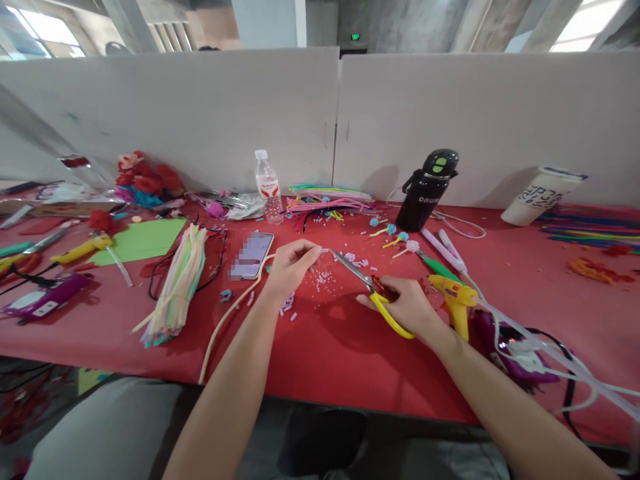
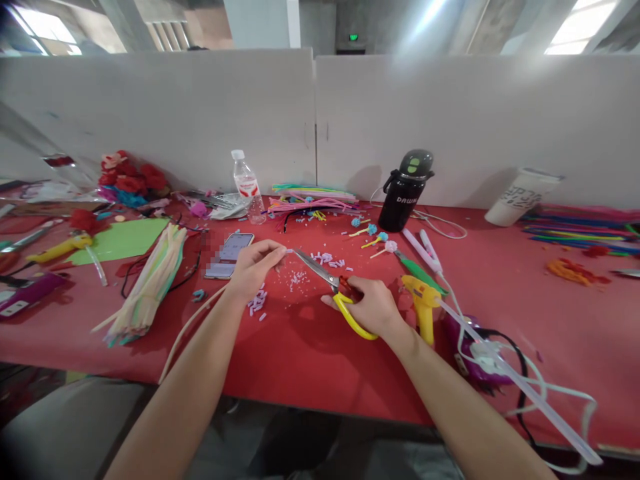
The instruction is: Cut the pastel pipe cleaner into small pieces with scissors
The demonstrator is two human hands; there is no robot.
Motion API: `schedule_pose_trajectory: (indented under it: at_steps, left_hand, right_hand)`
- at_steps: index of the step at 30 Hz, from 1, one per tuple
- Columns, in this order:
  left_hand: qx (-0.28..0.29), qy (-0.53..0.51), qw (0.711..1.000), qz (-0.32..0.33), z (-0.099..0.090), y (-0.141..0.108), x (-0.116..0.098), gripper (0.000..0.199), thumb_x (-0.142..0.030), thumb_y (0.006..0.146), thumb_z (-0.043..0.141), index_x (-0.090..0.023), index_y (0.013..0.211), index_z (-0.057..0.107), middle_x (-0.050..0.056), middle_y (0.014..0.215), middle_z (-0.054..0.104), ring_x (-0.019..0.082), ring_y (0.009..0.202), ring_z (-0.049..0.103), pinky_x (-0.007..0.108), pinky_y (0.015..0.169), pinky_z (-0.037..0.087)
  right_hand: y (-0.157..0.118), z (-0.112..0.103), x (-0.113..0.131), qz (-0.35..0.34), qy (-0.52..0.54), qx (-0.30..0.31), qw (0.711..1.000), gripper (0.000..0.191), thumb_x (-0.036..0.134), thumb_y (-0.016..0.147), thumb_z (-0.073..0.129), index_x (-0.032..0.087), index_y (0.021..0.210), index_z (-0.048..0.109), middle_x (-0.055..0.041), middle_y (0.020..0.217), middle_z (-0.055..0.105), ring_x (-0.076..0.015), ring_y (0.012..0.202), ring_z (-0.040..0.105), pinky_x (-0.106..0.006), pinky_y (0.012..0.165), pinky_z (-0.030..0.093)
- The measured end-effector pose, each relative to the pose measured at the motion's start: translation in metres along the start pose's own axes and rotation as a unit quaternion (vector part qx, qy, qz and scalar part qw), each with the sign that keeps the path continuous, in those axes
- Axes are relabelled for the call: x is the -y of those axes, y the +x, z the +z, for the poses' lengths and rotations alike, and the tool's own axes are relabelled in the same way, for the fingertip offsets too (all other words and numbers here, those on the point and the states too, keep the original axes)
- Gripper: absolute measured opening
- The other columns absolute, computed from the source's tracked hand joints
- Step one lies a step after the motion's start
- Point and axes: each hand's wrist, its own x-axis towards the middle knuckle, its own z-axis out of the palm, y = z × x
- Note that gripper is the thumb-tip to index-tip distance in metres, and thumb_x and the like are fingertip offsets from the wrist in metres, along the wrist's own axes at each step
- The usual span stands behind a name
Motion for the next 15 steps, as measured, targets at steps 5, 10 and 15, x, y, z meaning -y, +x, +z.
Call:
schedule_pose_trajectory:
  at_steps: [5, 10, 15]
  left_hand:
    - [0.005, 0.006, 1.000, 0.004, 0.0005, 0.0001, -0.0006, 0.024, -0.038, 0.085, 0.061, -0.016, 0.077, 0.065, 0.001, 0.064, 0.059, 0.011, 0.059, 0.052, 0.024, 0.057, 0.040]
    - [0.007, 0.017, 1.000, 0.008, 0.0008, 0.0000, -0.0017, 0.024, -0.038, 0.085, 0.060, -0.016, 0.076, 0.065, 0.001, 0.065, 0.059, 0.011, 0.060, 0.052, 0.024, 0.058, 0.040]
    - [0.002, 0.035, 0.999, 0.002, 0.0010, -0.0008, -0.0032, 0.026, -0.040, 0.085, 0.060, -0.016, 0.077, 0.065, 0.000, 0.064, 0.059, 0.011, 0.059, 0.052, 0.024, 0.056, 0.039]
  right_hand:
    - [-0.0005, 0.0010, 0.0003, 0.000, -0.008, 0.006, 1.000, 0.049, 0.060, 0.070, 0.067, 0.019, 0.060, 0.042, 0.0048, 0.053, 0.038, -0.0092, 0.052, 0.028, -0.022, 0.046, 0.025]
    - [-0.0004, 0.0020, -0.0017, -0.001, -0.023, -0.003, 1.000, 0.051, 0.063, 0.071, 0.064, 0.019, 0.059, 0.042, 0.0045, 0.053, 0.037, -0.0095, 0.052, 0.027, -0.022, 0.047, 0.026]
    - [0.0002, 0.0020, -0.0026, 0.005, -0.025, 0.006, 1.000, 0.053, 0.066, 0.071, 0.062, 0.019, 0.057, 0.042, 0.0041, 0.053, 0.037, -0.0094, 0.052, 0.027, -0.022, 0.047, 0.025]
